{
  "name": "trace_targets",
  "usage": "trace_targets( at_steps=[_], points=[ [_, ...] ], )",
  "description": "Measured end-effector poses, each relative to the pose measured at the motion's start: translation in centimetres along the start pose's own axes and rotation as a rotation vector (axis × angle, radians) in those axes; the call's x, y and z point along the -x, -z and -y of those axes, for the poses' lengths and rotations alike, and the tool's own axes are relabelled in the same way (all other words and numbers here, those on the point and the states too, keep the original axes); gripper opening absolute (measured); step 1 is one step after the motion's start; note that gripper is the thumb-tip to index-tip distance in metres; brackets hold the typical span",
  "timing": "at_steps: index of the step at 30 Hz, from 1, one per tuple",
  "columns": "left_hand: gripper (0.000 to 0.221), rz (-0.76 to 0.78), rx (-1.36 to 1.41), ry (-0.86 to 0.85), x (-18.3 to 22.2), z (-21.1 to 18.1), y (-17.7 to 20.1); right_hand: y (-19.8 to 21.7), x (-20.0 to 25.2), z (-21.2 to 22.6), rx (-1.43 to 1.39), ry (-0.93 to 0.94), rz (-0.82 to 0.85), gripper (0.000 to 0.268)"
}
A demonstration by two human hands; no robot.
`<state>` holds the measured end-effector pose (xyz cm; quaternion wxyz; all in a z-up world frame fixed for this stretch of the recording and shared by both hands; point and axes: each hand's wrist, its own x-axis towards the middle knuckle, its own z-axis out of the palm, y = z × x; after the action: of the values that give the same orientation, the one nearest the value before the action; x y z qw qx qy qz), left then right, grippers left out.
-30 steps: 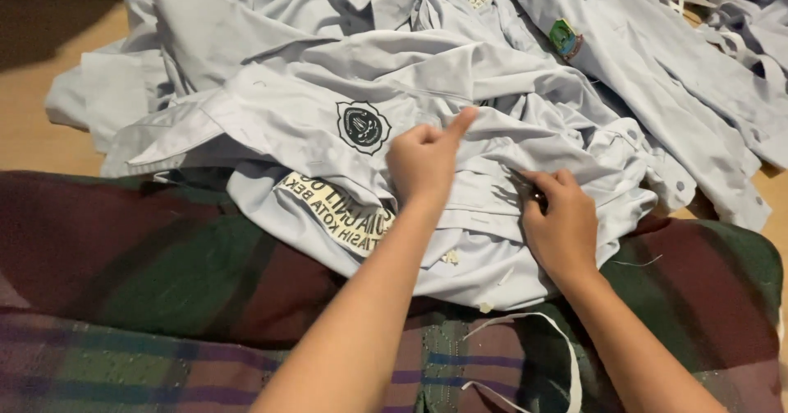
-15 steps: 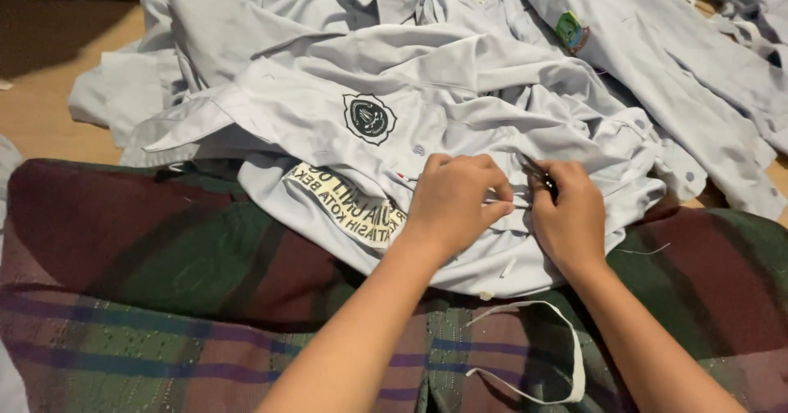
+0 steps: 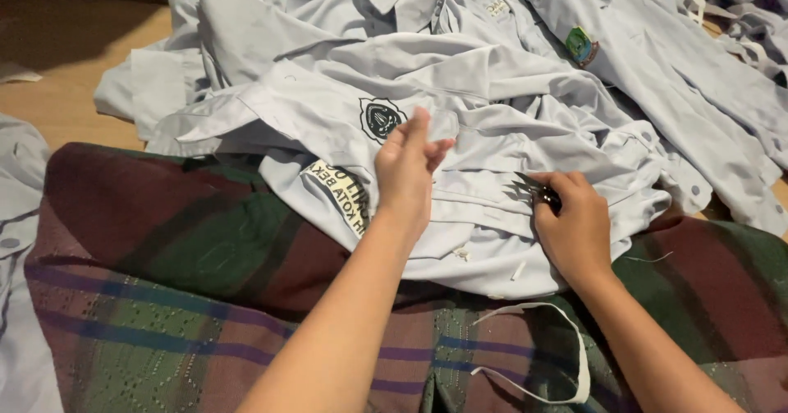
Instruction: Trimming excess fabric and loose threads from patches on white shirts using small scissors.
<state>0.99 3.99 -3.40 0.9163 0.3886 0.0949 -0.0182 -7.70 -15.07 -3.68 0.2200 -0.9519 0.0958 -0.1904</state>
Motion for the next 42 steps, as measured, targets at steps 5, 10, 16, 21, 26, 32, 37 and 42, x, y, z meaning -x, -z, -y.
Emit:
trace_targets(
  at_steps=[5,10,16,21,26,32,37,42],
  points=[
    [0.037,0.028,0.029,0.033,0.4,-0.6,0.1,0.0,0.0,0.2,0.021,0.015,-0.002,0.033],
    [0.031,0.082,-0.047,-0.024,0.0,-0.2,0.0,0.1,0.0,0.2,0.002,0.025,-0.003,0.034],
    [0.027,0.018,-0.6,-0.173,-2.8,-4.3,-3.3,0.3,0.2,0.5,0.026,0.046,-0.02,0.033],
    [0.041,-0.051,-0.826,-0.319,-3.3,-9.4,-3.3,0.8,0.3,1.1,-0.026,0.157,-0.037,0.037],
    [0.111,-0.18,-1.671,-0.696,-6.6,-6.8,1.8,0.6,0.3,0.9,-0.029,0.151,-0.029,0.038],
    [0.116,0.275,-1.902,-0.834,-1.1,-4.8,0.6,-0.1,-0.1,0.2,0.142,0.181,-0.064,0.034],
    [0.095,0.554,-2.031,-0.217,0.7,-6.0,2.2,0.0,-2.0,-0.5,0.394,-0.026,0.074,0.047],
    [0.106,0.541,-2.127,-0.171,1.1,-6.1,2.0,-0.3,-1.4,-1.6,0.26,0.129,-0.126,0.049]
  ],
)
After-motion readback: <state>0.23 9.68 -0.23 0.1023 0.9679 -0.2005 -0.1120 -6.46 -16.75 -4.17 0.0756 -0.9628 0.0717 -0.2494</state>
